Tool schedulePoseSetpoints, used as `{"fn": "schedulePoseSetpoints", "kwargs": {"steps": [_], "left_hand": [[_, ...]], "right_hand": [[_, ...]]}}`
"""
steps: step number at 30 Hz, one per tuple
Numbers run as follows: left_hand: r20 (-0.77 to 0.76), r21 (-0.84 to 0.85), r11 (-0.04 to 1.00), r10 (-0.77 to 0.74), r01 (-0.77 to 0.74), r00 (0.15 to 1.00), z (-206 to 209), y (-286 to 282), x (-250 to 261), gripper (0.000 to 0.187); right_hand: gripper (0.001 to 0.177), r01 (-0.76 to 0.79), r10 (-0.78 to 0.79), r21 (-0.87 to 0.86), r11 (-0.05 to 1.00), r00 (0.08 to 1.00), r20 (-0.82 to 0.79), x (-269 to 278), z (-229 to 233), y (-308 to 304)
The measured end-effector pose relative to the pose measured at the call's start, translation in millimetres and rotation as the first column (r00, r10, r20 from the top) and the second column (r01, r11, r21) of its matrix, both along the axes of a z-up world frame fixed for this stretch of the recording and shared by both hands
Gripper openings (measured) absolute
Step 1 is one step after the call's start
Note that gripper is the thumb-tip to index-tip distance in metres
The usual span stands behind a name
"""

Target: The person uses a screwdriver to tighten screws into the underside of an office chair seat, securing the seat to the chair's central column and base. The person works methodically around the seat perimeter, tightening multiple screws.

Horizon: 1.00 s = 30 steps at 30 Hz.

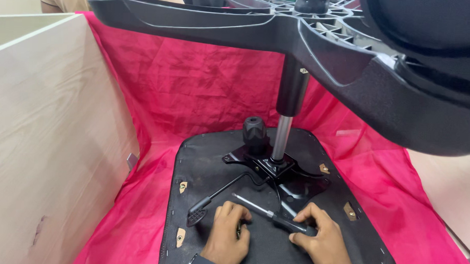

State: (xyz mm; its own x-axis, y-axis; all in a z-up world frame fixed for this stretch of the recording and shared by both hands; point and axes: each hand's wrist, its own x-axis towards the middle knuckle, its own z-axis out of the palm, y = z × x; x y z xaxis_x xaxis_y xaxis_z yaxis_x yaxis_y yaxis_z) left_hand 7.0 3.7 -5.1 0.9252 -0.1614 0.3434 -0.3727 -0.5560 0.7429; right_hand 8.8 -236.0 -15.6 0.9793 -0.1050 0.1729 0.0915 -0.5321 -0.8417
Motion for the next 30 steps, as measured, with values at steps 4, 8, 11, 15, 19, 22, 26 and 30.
{"fn": "schedulePoseSetpoints", "kwargs": {"steps": [4, 8, 11, 15, 19, 22, 26, 30], "left_hand": [[-0.068, 0.129, 0.989, 0.087, -0.078, 0.994, 0.9, -4.7, -1.0, 0.034], [0.066, 0.233, 0.971, 0.027, -0.042, 0.997, -7.2, -4.1, 1.4, 0.045], [0.066, 0.370, 0.929, -0.012, -0.013, 0.998, -13.9, -4.0, 4.7, 0.052], [0.116, 0.377, 0.924, 0.027, -0.069, 0.993, -21.2, -4.3, 7.9, 0.062], [0.111, 0.407, 0.911, 0.027, -0.070, 0.993, -22.8, -4.0, 8.3, 0.062], [0.082, 0.440, 0.896, 0.030, -0.063, 0.996, -20.4, -6.2, 8.7, 0.062], [0.041, 0.456, 0.888, 0.052, -0.065, 0.998, -14.5, -9.0, 5.7, 0.056], [0.075, 0.416, 0.904, 0.073, -0.098, 0.994, -16.0, -8.3, 2.3, 0.047]], "right_hand": [[0.027, -0.148, 0.143, 0.036, 0.988, 0.983, 0.113, 4.7, -4.5, -4.7], [0.047, 0.099, -0.086, -0.076, 0.992, 0.984, 0.158, 39.9, 5.3, 8.9], [0.090, 0.086, -0.040, -0.311, 0.947, 0.987, 0.153, 69.7, 18.2, 29.5], [0.137, -0.155, 0.038, -0.578, 0.801, 0.977, -0.210, 83.7, 27.8, 51.5], [0.112, -0.113, -0.069, -0.619, 0.777, 0.963, -0.262, 96.3, 30.2, 57.2], [0.105, -0.109, -0.055, -0.634, 0.766, 0.971, -0.233, 115.4, 28.0, 51.4], [0.106, -0.102, -0.048, -0.681, 0.725, 0.979, -0.199, 132.8, 29.6, 48.8], [0.106, -0.113, -0.069, -0.713, 0.692, 0.973, -0.221, 134.4, 37.3, 50.8]]}}
